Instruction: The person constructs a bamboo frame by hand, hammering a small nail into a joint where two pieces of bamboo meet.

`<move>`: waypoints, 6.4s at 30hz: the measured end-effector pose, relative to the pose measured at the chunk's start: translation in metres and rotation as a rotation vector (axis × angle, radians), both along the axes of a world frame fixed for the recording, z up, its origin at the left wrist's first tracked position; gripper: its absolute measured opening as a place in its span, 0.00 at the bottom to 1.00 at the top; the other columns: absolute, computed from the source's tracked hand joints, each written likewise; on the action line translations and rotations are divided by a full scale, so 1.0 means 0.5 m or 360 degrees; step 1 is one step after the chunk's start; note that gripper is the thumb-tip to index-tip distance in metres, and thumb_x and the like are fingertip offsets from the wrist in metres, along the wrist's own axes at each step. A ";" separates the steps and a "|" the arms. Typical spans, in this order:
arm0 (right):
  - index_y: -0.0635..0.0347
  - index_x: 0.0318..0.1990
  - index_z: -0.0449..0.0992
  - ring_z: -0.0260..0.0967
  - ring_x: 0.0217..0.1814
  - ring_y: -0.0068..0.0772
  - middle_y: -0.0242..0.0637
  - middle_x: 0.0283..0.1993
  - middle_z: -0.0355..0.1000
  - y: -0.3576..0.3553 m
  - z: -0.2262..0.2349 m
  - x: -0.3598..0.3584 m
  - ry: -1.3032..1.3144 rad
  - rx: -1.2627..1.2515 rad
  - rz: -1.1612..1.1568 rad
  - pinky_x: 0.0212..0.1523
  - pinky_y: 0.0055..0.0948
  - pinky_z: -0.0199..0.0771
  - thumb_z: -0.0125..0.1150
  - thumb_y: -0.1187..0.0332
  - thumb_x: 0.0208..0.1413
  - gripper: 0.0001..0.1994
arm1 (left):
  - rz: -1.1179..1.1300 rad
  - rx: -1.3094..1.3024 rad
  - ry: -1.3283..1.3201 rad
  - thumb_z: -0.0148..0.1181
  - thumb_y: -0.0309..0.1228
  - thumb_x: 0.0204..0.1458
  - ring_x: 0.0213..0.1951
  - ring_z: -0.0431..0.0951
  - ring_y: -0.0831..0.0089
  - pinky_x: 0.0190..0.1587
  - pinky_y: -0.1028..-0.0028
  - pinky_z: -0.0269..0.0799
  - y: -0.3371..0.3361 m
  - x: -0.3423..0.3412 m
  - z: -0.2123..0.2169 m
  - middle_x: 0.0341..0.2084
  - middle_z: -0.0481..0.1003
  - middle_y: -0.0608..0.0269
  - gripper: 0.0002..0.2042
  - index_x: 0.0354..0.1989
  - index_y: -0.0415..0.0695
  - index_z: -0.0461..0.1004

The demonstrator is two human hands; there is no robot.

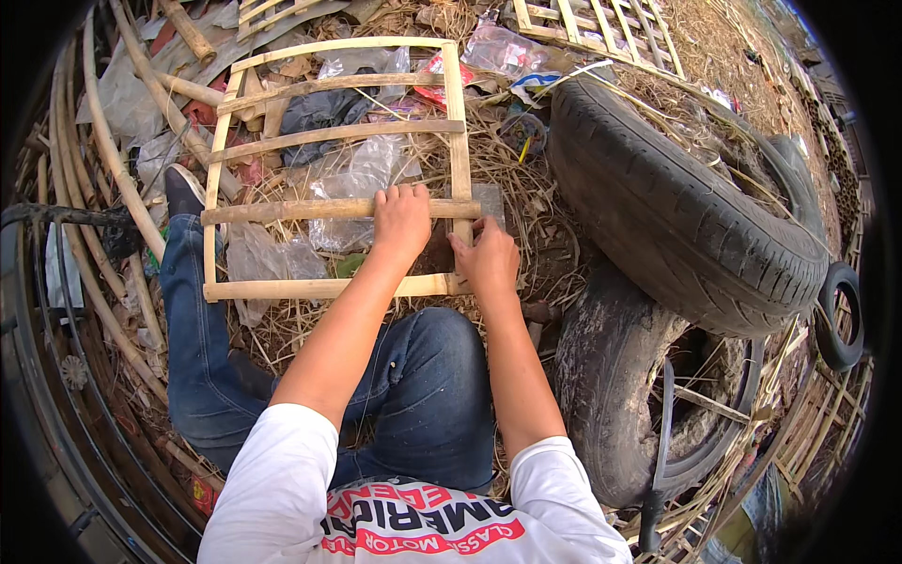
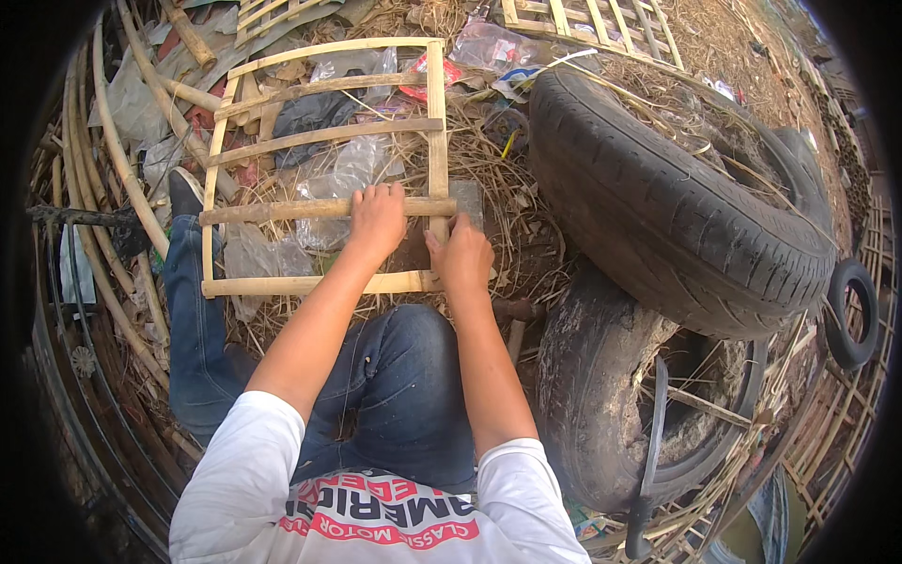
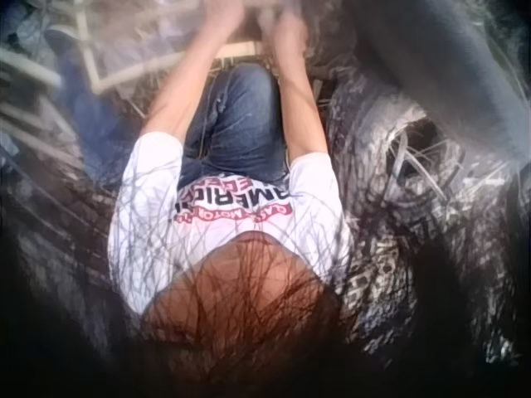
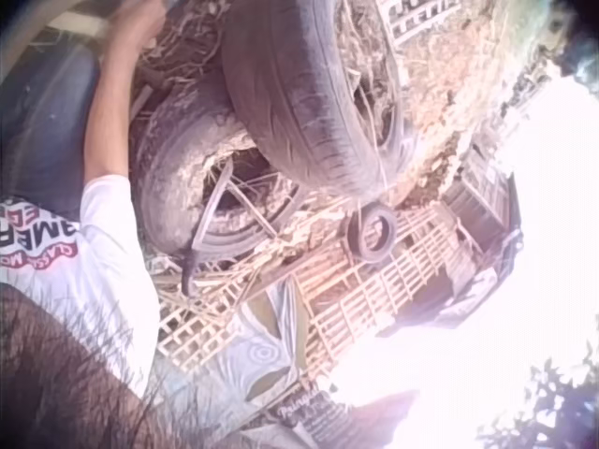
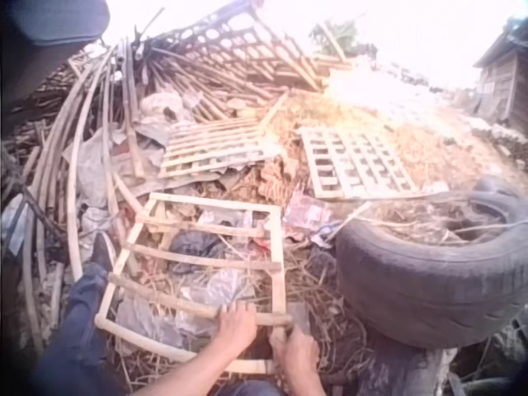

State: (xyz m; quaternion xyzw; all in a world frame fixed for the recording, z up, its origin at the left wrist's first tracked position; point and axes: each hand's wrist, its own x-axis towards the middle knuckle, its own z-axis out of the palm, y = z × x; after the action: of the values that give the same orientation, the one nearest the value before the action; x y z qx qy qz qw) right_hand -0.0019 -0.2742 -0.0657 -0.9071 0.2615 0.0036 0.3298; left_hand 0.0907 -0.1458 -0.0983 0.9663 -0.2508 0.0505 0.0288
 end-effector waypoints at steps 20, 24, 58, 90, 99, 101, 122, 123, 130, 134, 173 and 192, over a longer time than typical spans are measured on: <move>0.66 0.46 0.73 0.67 0.33 0.23 0.34 0.33 0.71 -0.044 -0.063 -0.350 -0.0309 0.0768 -0.0556 0.37 0.24 0.71 0.68 0.73 0.51 0.16 | -0.0014 0.0044 0.0001 0.52 0.29 0.54 0.43 0.75 0.58 0.48 0.58 0.64 -0.002 0.004 -0.006 0.36 0.76 0.55 0.07 0.40 0.45 0.73; 0.66 0.47 0.73 0.69 0.33 0.23 0.35 0.33 0.72 -0.035 -0.044 -0.336 -0.0336 0.0712 -0.0541 0.37 0.25 0.72 0.67 0.73 0.52 0.16 | -0.0031 0.0076 0.0020 0.53 0.29 0.54 0.43 0.76 0.58 0.48 0.58 0.65 -0.006 0.008 0.000 0.36 0.77 0.55 0.08 0.41 0.45 0.73; 0.68 0.40 0.75 0.70 0.31 0.24 0.36 0.30 0.73 0.015 0.001 -0.394 -0.0336 0.0472 -0.0365 0.37 0.26 0.71 0.63 0.78 0.53 0.08 | 0.0083 -0.0001 0.0063 0.56 0.28 0.50 0.42 0.74 0.59 0.46 0.59 0.63 -0.026 0.020 -0.004 0.35 0.75 0.55 0.09 0.39 0.43 0.72; 0.67 0.43 0.79 0.73 0.28 0.23 0.38 0.28 0.78 0.005 -0.020 -0.059 -0.0060 0.0482 -0.0322 0.31 0.25 0.73 0.70 0.71 0.51 0.14 | 0.0098 -0.0044 -0.0052 0.55 0.30 0.51 0.36 0.73 0.64 0.43 0.62 0.63 -0.024 0.040 0.004 0.29 0.74 0.61 0.03 0.32 0.47 0.71; 0.67 0.47 0.78 0.72 0.31 0.23 0.37 0.31 0.77 0.002 -0.019 -0.065 -0.0080 0.0497 -0.0298 0.33 0.24 0.73 0.69 0.73 0.51 0.15 | 0.0100 -0.0104 0.0014 0.56 0.27 0.49 0.37 0.74 0.61 0.44 0.59 0.64 -0.028 0.037 0.002 0.29 0.74 0.59 0.05 0.35 0.45 0.71; 0.66 0.48 0.77 0.72 0.36 0.26 0.40 0.39 0.75 -0.002 -0.009 -0.089 -0.0229 0.0369 -0.0291 0.36 0.26 0.74 0.67 0.75 0.51 0.16 | 0.0079 -0.0128 0.0028 0.55 0.27 0.49 0.38 0.75 0.60 0.44 0.58 0.64 -0.035 0.030 0.003 0.30 0.75 0.58 0.05 0.35 0.44 0.72; 0.65 0.49 0.75 0.73 0.35 0.28 0.41 0.40 0.74 0.017 -0.041 -0.518 -0.0036 0.0292 -0.0619 0.31 0.27 0.75 0.59 0.77 0.57 0.12 | -0.0073 0.0203 0.0261 0.50 0.28 0.57 0.49 0.76 0.50 0.49 0.48 0.65 -0.012 0.057 0.006 0.43 0.76 0.48 0.12 0.49 0.45 0.69; 0.65 0.48 0.75 0.73 0.35 0.31 0.43 0.40 0.74 0.020 -0.031 -0.531 -0.0027 0.0332 -0.0665 0.32 0.28 0.75 0.60 0.77 0.56 0.12 | -0.0064 0.0233 0.0269 0.50 0.28 0.57 0.50 0.75 0.50 0.49 0.48 0.65 -0.012 0.060 0.008 0.43 0.76 0.48 0.12 0.50 0.45 0.69; 0.62 0.46 0.77 0.74 0.29 0.37 0.43 0.35 0.73 0.083 0.000 -0.790 0.0340 0.0189 -0.0611 0.31 0.32 0.74 0.60 0.77 0.54 0.12 | -0.0050 0.0332 0.0408 0.51 0.27 0.55 0.54 0.73 0.45 0.54 0.44 0.64 -0.015 0.080 0.009 0.48 0.75 0.45 0.15 0.53 0.46 0.67; 0.61 0.48 0.77 0.73 0.32 0.39 0.44 0.36 0.73 0.057 -0.022 -0.826 0.0313 0.0130 -0.0639 0.34 0.34 0.73 0.59 0.75 0.56 0.12 | -0.0043 0.0387 0.0407 0.52 0.28 0.55 0.56 0.71 0.44 0.55 0.44 0.63 -0.025 0.073 0.017 0.51 0.73 0.44 0.17 0.54 0.46 0.66; 0.64 0.38 0.73 0.73 0.38 0.58 0.52 0.35 0.74 0.015 -0.133 -0.660 0.0519 -0.0393 -0.0578 0.37 0.50 0.72 0.56 0.70 0.57 0.07 | -0.0066 0.0167 0.0379 0.50 0.28 0.57 0.54 0.72 0.48 0.54 0.48 0.62 -0.010 0.068 0.007 0.49 0.73 0.48 0.16 0.55 0.48 0.67; 0.66 0.32 0.74 0.70 0.34 0.30 0.39 0.32 0.71 0.000 0.037 -0.406 -0.0512 0.0064 -0.0450 0.36 0.27 0.70 0.63 0.77 0.50 0.04 | -0.0048 0.0068 0.0244 0.52 0.27 0.55 0.50 0.74 0.51 0.51 0.51 0.64 -0.007 0.058 0.001 0.44 0.75 0.49 0.13 0.49 0.45 0.71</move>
State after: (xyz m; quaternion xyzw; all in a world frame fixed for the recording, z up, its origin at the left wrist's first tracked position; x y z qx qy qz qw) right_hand -0.2048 -0.2740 -0.0473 -0.8435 0.3299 -0.1824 0.3826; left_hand 0.1198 -0.1491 -0.0977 0.9639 -0.2632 -0.0295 0.0280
